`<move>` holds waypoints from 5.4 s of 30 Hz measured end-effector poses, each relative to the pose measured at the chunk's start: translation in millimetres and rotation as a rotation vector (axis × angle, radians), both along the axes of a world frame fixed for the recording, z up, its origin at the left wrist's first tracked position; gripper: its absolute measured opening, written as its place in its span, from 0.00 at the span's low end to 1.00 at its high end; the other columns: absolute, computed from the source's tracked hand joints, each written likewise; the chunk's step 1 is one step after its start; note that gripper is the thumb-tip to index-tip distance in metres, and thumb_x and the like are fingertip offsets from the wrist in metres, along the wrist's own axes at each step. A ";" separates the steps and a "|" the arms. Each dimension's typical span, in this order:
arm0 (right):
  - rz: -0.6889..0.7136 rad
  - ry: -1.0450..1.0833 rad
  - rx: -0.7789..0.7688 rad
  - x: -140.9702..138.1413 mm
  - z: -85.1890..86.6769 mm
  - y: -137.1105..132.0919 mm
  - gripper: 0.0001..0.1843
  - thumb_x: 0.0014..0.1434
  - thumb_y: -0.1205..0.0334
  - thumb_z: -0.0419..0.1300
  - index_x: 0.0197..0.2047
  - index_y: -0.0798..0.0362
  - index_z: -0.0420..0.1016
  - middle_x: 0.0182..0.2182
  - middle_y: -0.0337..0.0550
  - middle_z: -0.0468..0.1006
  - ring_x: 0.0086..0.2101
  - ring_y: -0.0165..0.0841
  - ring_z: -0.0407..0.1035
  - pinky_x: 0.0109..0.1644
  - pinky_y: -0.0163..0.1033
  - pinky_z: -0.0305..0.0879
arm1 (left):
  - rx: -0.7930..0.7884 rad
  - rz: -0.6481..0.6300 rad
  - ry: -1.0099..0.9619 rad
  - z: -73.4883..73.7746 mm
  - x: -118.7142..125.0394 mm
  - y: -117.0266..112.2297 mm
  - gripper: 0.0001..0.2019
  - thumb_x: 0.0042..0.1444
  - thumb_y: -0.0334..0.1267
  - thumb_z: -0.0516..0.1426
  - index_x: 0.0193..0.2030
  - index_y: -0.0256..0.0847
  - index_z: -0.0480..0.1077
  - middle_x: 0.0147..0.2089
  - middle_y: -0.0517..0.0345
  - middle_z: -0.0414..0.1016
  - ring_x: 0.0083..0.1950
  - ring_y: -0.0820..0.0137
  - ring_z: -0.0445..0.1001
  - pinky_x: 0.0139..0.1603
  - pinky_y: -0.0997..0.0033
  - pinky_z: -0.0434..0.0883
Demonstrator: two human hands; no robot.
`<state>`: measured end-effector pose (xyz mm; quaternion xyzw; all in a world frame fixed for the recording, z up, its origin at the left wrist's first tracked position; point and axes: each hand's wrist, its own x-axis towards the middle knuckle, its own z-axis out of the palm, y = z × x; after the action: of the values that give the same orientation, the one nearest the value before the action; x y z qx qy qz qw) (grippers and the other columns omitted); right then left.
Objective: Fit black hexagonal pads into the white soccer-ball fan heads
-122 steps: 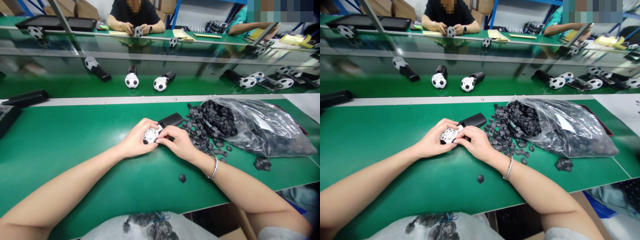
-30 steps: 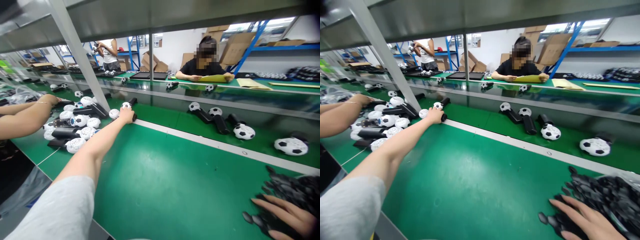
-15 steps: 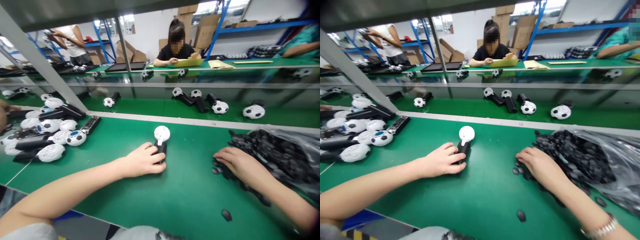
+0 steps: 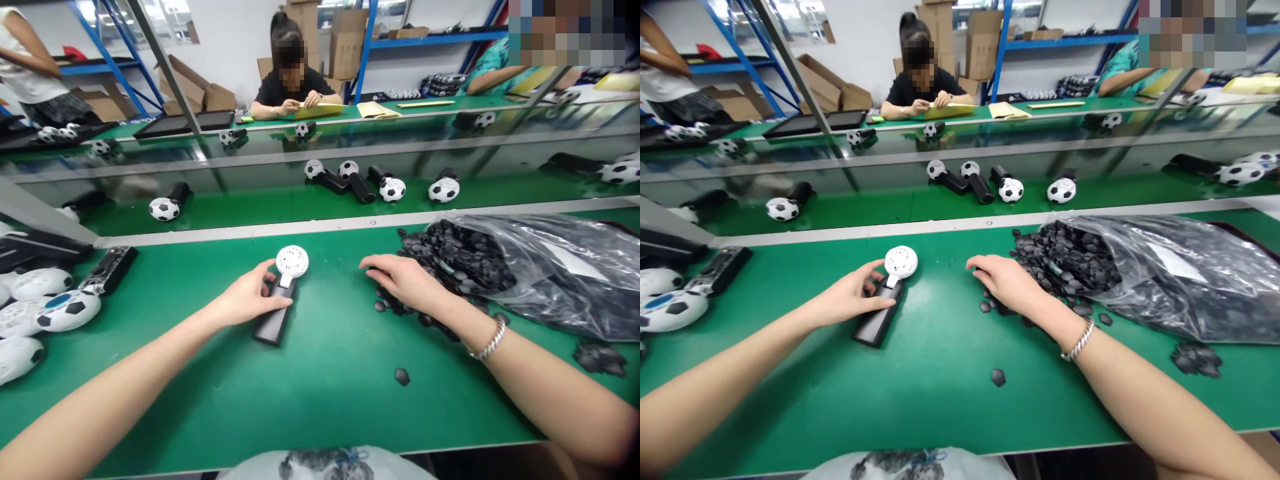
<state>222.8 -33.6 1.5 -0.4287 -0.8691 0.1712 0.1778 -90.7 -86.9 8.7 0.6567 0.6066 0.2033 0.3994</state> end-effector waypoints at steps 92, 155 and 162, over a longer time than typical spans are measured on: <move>-0.057 0.360 -0.375 12.1 6.9 -14.3 0.02 0.58 0.66 0.55 0.35 0.54 0.69 0.25 0.36 0.71 0.24 0.27 0.67 0.26 0.31 0.62 | 0.465 -0.415 0.319 1.1 84.7 18.1 0.31 0.47 0.24 0.48 0.59 0.50 0.56 0.57 0.60 0.61 0.57 0.63 0.62 0.52 0.59 0.61; 0.089 0.548 -0.156 -22.6 -3.5 -39.8 0.04 0.57 0.66 0.60 0.37 0.55 0.71 0.32 0.40 0.68 0.29 0.27 0.64 0.32 0.33 0.63 | 0.442 -0.265 0.181 -2.5 93.4 12.4 0.25 0.46 0.45 0.64 0.51 0.46 0.63 0.51 0.58 0.66 0.55 0.61 0.62 0.66 0.46 0.40; 0.290 0.255 0.471 -17.1 -8.0 -39.8 0.06 0.62 0.67 0.54 0.38 0.56 0.71 0.34 0.45 0.74 0.33 0.33 0.66 0.34 0.39 0.61 | 0.434 -0.304 0.177 -5.0 90.1 14.6 0.30 0.44 0.49 0.66 0.53 0.47 0.62 0.52 0.58 0.65 0.56 0.60 0.60 0.67 0.46 0.40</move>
<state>205.6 -73.4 -6.6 -0.2223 -0.9077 0.0410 0.3536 -0.6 -72.3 3.7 0.8256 0.4759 0.2080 0.2205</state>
